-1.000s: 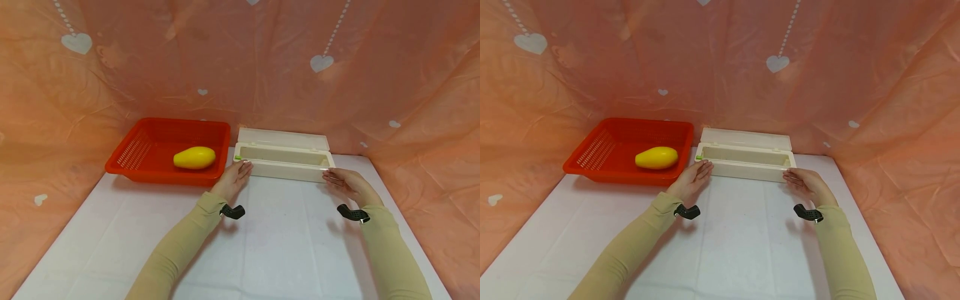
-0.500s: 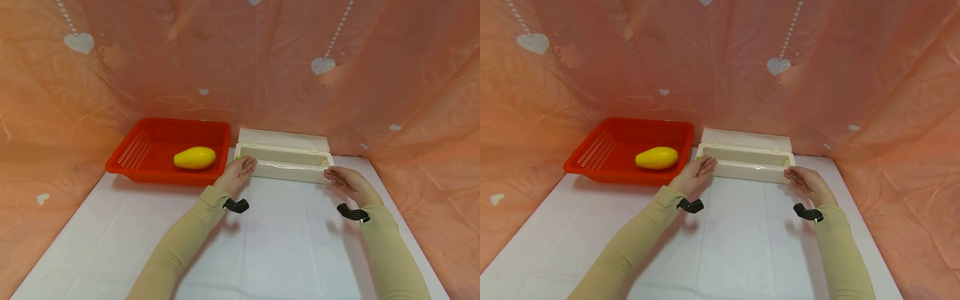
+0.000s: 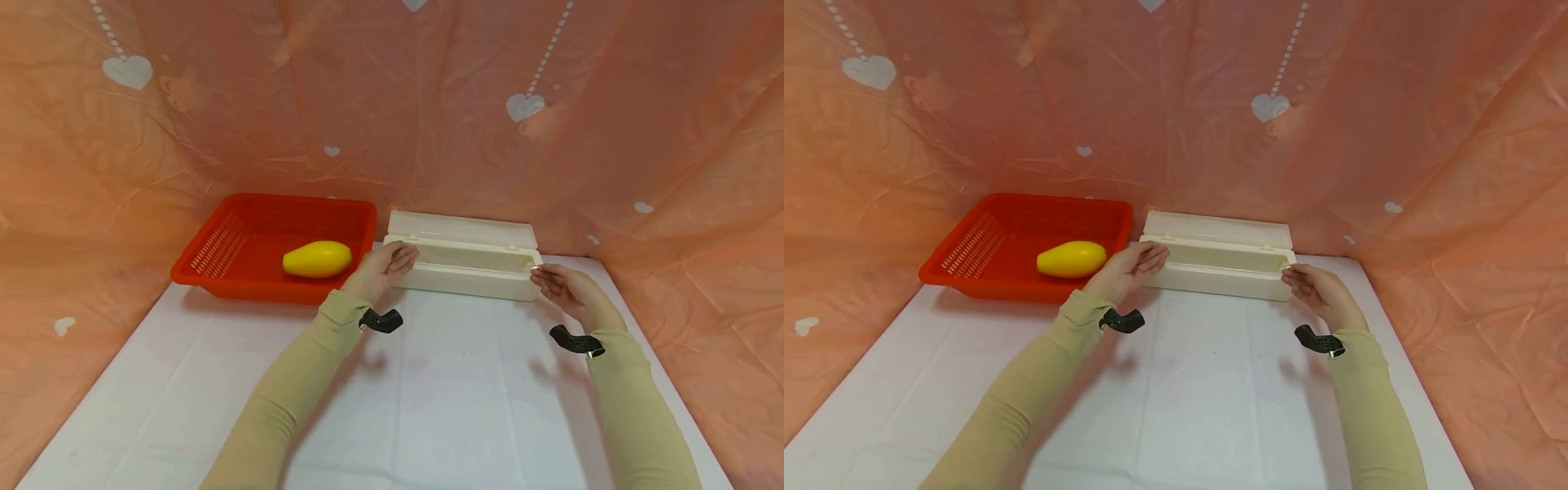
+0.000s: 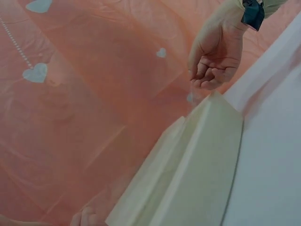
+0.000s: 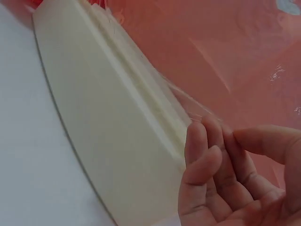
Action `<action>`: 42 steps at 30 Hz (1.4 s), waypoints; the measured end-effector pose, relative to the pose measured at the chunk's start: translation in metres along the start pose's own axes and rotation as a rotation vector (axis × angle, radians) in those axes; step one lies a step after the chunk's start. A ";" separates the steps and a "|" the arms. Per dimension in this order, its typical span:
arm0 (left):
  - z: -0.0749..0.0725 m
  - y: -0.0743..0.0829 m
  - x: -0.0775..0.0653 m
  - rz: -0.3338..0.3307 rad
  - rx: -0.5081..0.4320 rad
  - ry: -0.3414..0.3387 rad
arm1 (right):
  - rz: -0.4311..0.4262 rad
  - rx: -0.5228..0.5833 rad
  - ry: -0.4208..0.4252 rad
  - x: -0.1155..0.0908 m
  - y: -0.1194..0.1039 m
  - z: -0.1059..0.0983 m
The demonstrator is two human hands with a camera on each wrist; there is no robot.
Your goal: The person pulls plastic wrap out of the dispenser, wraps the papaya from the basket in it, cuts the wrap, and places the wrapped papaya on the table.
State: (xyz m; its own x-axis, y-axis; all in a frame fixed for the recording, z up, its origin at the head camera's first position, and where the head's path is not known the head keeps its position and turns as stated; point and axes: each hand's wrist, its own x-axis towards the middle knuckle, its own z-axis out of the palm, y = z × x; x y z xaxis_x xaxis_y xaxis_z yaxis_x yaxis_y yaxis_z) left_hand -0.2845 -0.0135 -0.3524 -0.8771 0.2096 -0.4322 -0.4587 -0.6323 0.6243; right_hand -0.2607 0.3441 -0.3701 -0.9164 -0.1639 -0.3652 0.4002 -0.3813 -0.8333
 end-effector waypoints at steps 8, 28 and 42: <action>0.001 0.019 0.003 -0.012 -0.048 0.002 | -0.055 0.100 -0.006 -0.001 -0.017 0.006; 0.013 0.051 -0.010 0.017 0.052 -0.050 | -0.134 0.059 -0.029 -0.017 -0.050 0.025; 0.016 0.058 -0.010 0.035 0.080 -0.088 | -0.128 0.020 -0.024 -0.024 -0.058 0.028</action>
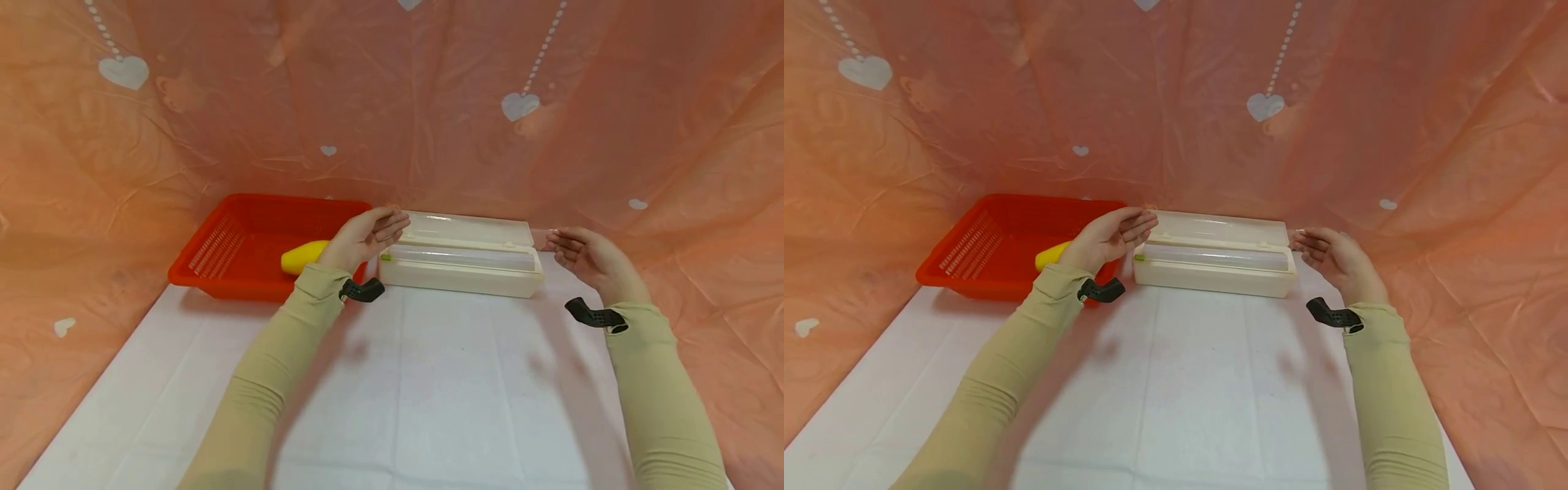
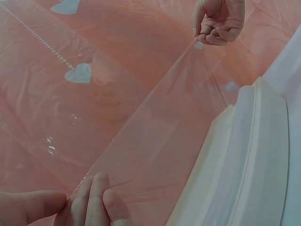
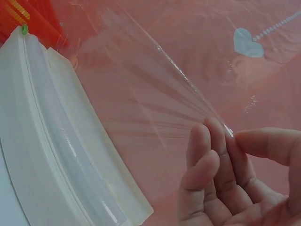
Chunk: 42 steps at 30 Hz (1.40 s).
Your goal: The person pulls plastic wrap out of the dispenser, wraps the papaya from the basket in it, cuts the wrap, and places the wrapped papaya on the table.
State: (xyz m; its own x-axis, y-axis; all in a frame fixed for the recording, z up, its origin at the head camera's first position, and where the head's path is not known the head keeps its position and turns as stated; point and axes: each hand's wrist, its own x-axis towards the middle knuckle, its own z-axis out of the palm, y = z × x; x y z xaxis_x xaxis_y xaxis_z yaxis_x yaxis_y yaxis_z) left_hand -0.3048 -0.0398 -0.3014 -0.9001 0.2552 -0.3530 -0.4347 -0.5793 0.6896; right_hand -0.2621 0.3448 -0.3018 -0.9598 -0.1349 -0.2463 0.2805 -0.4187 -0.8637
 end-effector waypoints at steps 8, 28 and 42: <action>0.003 0.008 -0.003 0.012 0.051 -0.014 | -0.001 0.005 -0.018 -0.001 -0.007 0.003; 0.012 0.017 -0.002 0.071 0.141 -0.097 | -0.062 0.076 -0.063 -0.006 -0.019 0.002; 0.021 0.024 -0.002 0.076 0.099 -0.082 | -0.087 0.056 -0.055 -0.008 -0.025 0.007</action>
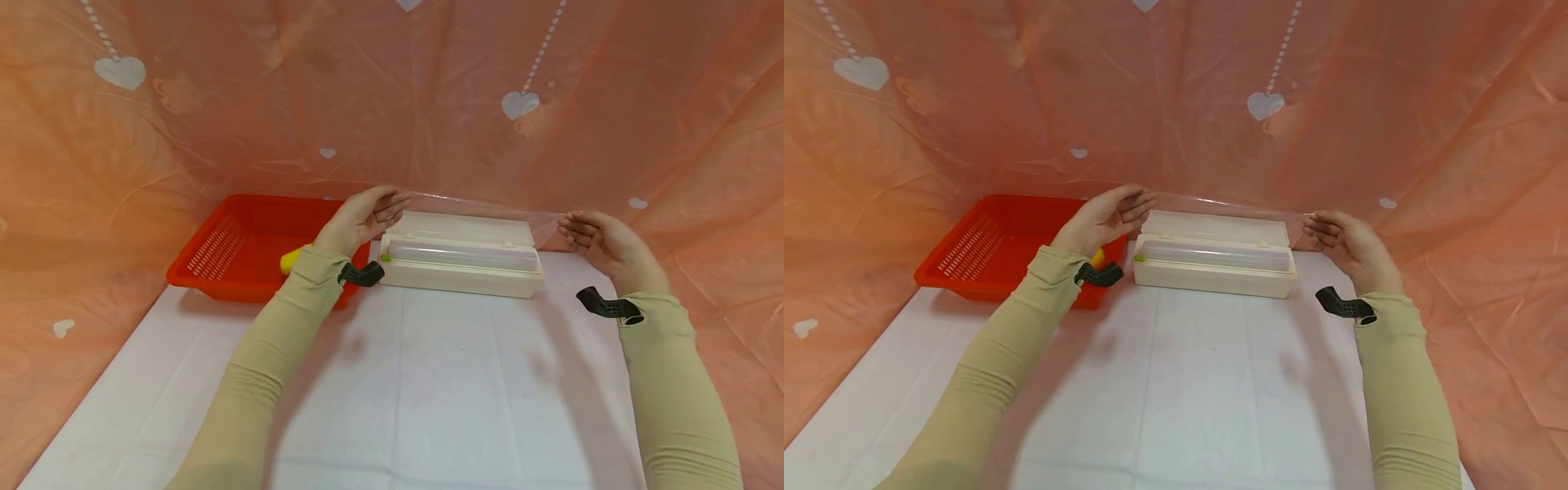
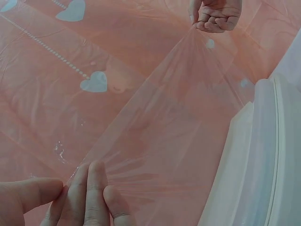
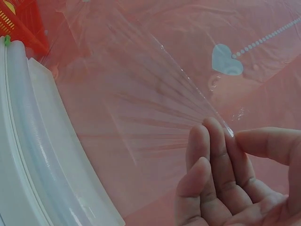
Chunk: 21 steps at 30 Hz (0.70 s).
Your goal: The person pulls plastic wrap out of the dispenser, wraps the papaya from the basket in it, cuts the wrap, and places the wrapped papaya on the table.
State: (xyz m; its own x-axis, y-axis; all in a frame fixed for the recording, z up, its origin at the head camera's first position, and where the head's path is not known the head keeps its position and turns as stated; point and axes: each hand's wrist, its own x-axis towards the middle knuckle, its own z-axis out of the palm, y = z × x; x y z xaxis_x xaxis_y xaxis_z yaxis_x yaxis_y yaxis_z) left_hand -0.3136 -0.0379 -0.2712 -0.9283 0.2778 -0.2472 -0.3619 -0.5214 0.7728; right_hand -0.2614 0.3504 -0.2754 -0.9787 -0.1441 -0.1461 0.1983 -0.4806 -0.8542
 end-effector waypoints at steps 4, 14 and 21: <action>0.001 0.002 0.002 -0.002 -0.005 0.005 | 0.000 0.005 0.010 0.002 -0.003 0.001; 0.002 0.007 0.012 0.022 -0.036 0.011 | 0.017 0.017 0.037 0.012 -0.013 0.009; 0.003 0.007 0.018 0.027 -0.069 0.012 | 0.035 0.047 0.071 0.019 -0.016 0.009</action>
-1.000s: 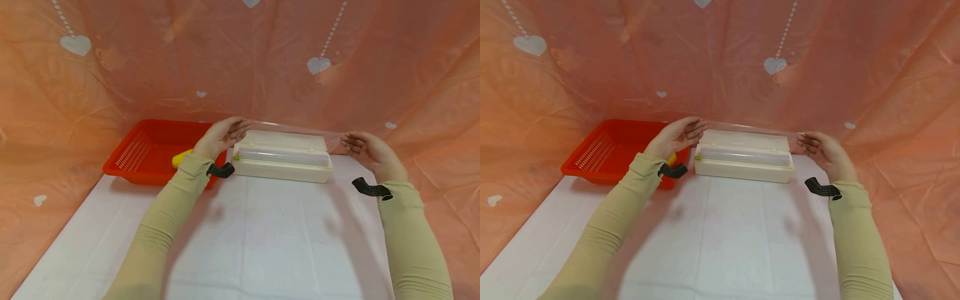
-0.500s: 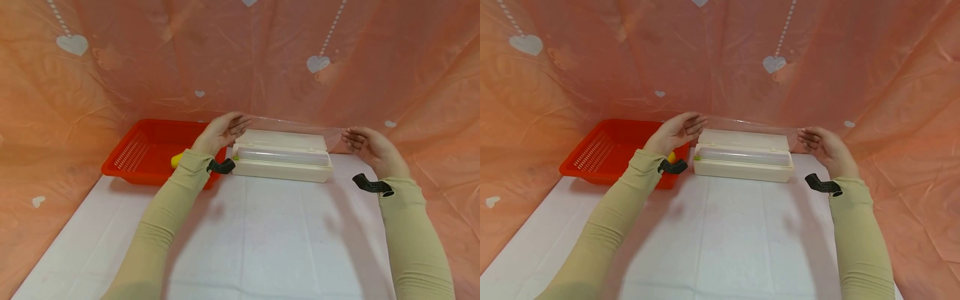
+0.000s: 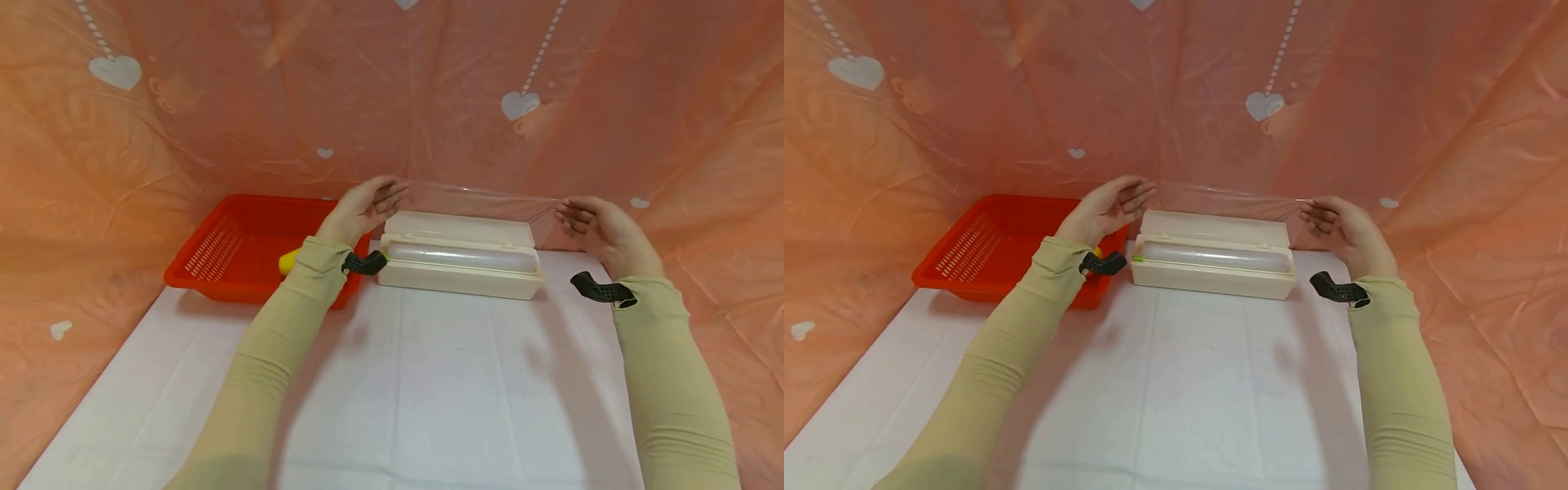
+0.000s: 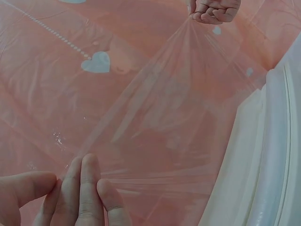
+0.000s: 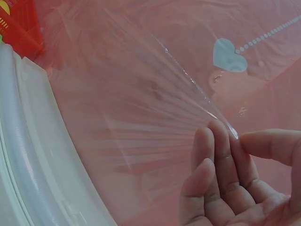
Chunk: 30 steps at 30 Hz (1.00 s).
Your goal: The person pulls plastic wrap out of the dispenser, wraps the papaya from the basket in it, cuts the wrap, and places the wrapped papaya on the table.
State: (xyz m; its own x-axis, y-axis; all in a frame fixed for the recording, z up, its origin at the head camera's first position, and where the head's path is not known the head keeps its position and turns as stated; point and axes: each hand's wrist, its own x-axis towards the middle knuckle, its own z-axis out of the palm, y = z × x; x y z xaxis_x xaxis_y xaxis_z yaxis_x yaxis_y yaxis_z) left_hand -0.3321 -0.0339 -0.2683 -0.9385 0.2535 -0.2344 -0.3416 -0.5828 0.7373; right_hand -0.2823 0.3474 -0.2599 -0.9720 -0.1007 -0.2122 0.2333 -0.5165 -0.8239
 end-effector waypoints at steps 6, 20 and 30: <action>0.002 -0.001 0.002 -0.015 -0.013 0.003 | -0.003 0.012 0.005 0.001 -0.001 -0.002; 0.009 0.004 0.006 -0.016 -0.035 0.011 | -0.006 0.067 0.019 0.001 -0.005 -0.001; 0.009 0.008 0.004 -0.023 -0.022 0.006 | 0.007 0.094 0.003 0.000 -0.008 0.000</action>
State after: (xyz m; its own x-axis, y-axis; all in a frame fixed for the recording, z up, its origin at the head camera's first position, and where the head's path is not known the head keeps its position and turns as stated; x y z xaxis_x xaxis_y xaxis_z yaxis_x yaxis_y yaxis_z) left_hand -0.3384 -0.0306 -0.2583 -0.9306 0.2624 -0.2553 -0.3643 -0.5934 0.7178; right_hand -0.2842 0.3515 -0.2530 -0.9701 -0.1020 -0.2201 0.2369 -0.5931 -0.7695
